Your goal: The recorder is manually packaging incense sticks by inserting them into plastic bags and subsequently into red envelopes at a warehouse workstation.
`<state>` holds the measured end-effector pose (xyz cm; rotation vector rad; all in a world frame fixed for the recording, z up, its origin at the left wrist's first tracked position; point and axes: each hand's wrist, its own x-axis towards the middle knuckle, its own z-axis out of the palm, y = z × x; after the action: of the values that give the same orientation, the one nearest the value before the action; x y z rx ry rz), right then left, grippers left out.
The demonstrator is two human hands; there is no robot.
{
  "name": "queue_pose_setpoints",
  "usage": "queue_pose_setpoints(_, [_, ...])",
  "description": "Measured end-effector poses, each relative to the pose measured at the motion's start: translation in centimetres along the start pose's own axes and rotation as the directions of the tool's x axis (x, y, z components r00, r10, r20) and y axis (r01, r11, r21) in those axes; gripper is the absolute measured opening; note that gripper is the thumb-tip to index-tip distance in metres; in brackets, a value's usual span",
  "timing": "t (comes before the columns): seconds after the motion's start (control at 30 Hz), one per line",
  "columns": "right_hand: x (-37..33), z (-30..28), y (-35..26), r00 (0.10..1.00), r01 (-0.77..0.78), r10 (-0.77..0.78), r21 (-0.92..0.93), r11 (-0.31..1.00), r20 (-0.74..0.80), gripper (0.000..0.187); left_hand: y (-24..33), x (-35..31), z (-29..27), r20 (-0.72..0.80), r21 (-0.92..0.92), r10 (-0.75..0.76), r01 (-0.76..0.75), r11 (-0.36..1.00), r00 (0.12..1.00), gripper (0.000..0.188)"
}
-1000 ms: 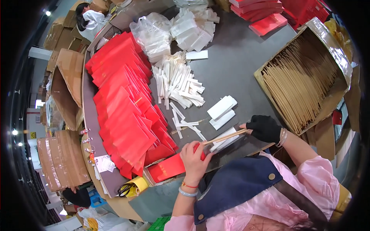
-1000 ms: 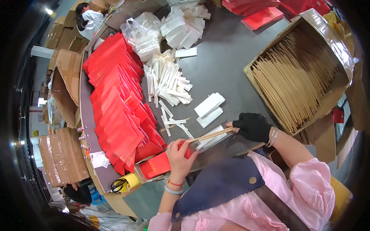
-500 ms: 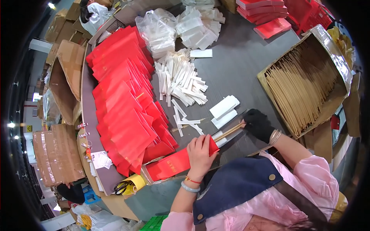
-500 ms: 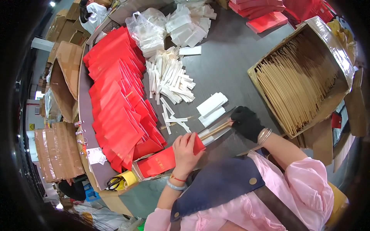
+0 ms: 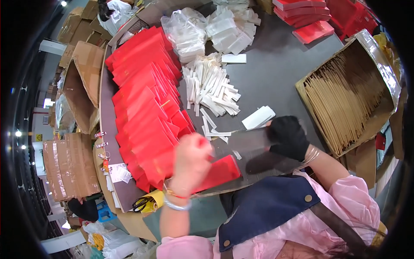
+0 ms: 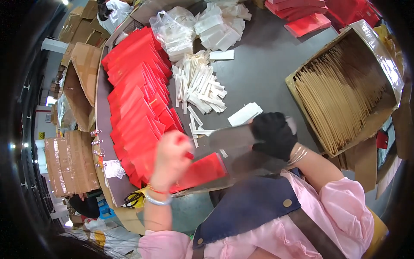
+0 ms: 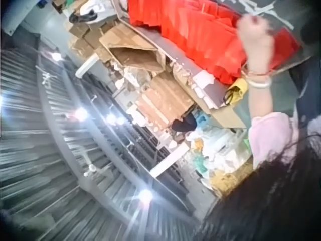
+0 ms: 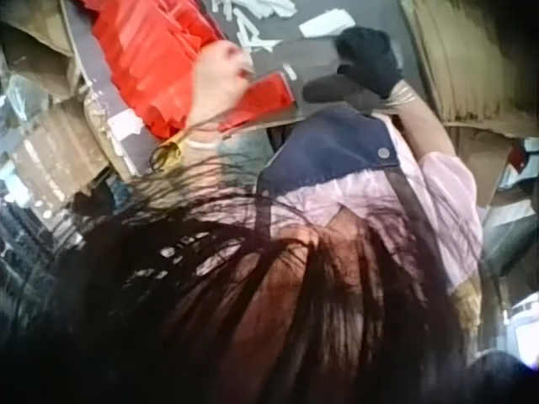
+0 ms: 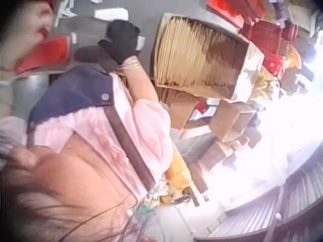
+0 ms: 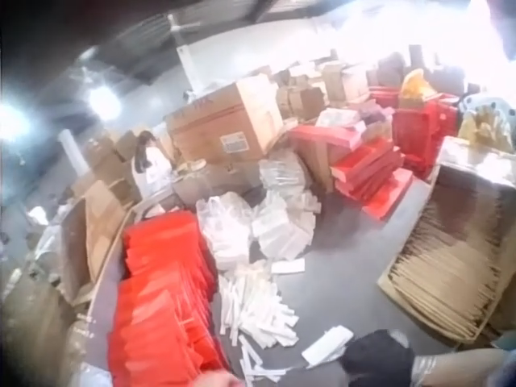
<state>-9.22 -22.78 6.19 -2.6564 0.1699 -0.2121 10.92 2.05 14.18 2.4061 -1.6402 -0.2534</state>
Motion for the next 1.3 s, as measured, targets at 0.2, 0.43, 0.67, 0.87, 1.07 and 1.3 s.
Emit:
queue_pose_setpoints(0.2, [-0.3, -1.1, -1.3, 0.996, -0.046, 0.054, -0.113, 0.993, 0.076, 0.065, -0.9, -2.4, 4.2, -0.426, 0.050, -0.324, 0.380, 0.924, 0.845, 0.037])
queue_pose_setpoints(0.43, [-0.4, -0.9, -2.4, 0.977, -0.003, 0.041, -0.182, 0.983, 0.209, 0.066, 3.8, -5.4, 13.6, -0.137, -0.352, -0.668, 0.595, 0.723, 0.731, 0.085])
queue_pose_setpoints(0.67, [-0.3, -0.7, -3.1, 0.950, 0.009, 0.053, -0.195, 0.981, 0.308, 0.066, 4.6, -5.4, 13.7, -0.134, -0.344, -0.658, 0.588, 0.732, 0.741, 0.083])
queue_pose_setpoints(0.87, [-0.4, -0.6, -2.8, 0.940, 0.020, 0.044, -0.186, 0.982, 0.338, 0.067, 4.0, -6.0, 14.0, -0.121, -0.376, -0.653, 0.575, 0.727, 0.747, 0.087])
queue_pose_setpoints(1.07, [1.5, 6.2, -6.1, 0.887, 0.098, -0.092, 0.009, 0.995, 0.452, 0.071, 3.7, -4.9, 13.0, -0.076, -0.422, -0.587, 0.507, 0.751, 0.806, 0.080])
queue_pose_setpoints(1.3, [-0.9, 0.9, 1.9, 0.987, -0.024, 0.055, 0.199, 0.980, -0.153, 0.053, -2.2, 0.7, 12.3, -0.301, -0.107, -0.332, 0.314, 0.943, 0.894, 0.029])
